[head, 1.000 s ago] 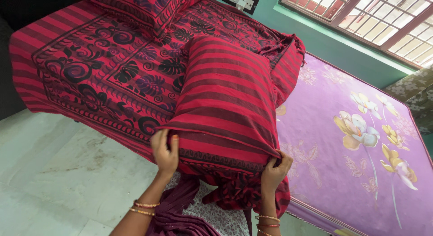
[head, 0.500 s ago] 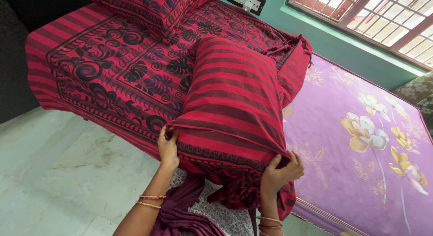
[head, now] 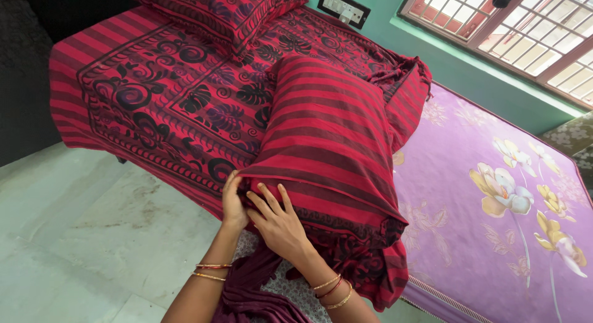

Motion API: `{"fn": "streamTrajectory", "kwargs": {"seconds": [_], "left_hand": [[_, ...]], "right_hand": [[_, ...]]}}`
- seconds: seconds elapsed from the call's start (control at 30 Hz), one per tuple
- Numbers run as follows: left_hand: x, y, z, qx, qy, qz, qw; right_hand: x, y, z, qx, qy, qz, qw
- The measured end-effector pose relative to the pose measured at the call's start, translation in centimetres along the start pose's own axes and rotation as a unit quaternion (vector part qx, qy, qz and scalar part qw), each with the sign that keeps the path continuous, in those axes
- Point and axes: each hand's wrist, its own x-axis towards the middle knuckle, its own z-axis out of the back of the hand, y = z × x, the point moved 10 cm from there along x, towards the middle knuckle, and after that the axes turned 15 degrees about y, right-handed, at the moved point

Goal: The person inserts a packaged pillow into a red patterned pillowcase on a bed. She aligns the pillow, tucks the case over it, and smooths the fabric to fit the pillow inside.

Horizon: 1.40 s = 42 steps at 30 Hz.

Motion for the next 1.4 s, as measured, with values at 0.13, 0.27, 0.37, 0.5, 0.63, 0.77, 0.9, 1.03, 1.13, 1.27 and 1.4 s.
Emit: {"fn": "streamTrajectory", "kwargs": {"seconds": [0.13,0.27,0.37,0.5,0.63,0.77,0.9,1.03,1.13,1.27,1.4], "left_hand": [[0.0,-2.2,-1.7,-0.004,0.044,0.007,0.999],[-0.5,-3.4,-2.1,0.066,0.068,0.009,0.995],[-0.5,-4.8,-1.6,0.139,0.057,-0.019,0.988],[-0.8,-7.2,-0.6,0.316,0.044,-0.099,0.943],[-2.6,-9.7,-2.8,0.517,0.052,-0.21,0.828],[-2.3,-9.4,-2.6,0.481,-0.006,-0.168,0.86],[-1.1,-8.0,-2.7,0.398,0.006,-0.1,0.912],[-0.2,-5.7,-2.8,0.47,0.054,-0.033,0.881],[-0.2,-5.0,-2.6,0.494,0.05,-0.037,0.867],[-2.0,-5.6,-4.5,0.535,0.087,-0.106,0.834],[-2.9,-5.8,-4.1,0.497,0.106,-0.084,0.857]], "right_hand": [[1.1,-0.2,-2.1,-0.091,0.018,-0.044,0.995],[2.2,-1.0,-4.1,-0.159,0.023,-0.103,0.982],[2.8,-2.7,-4.2,-0.144,0.022,-0.147,0.978],[3.6,-3.6,-3.9,-0.1,0.023,-0.183,0.978],[4.1,-5.1,-3.2,-0.083,0.021,-0.236,0.968],[4.8,-5.3,-2.2,-0.097,-0.003,-0.246,0.964],[4.9,-4.6,-1.4,-0.127,-0.037,-0.237,0.963],[5.1,-4.8,-1.2,-0.121,-0.039,-0.25,0.96],[5.5,-5.5,-0.9,-0.096,-0.038,-0.269,0.958],[6.1,-7.3,-1.8,-0.052,0.019,-0.294,0.954],[5.9,-7.9,-2.6,0.003,-0.004,-0.279,0.96]]}}
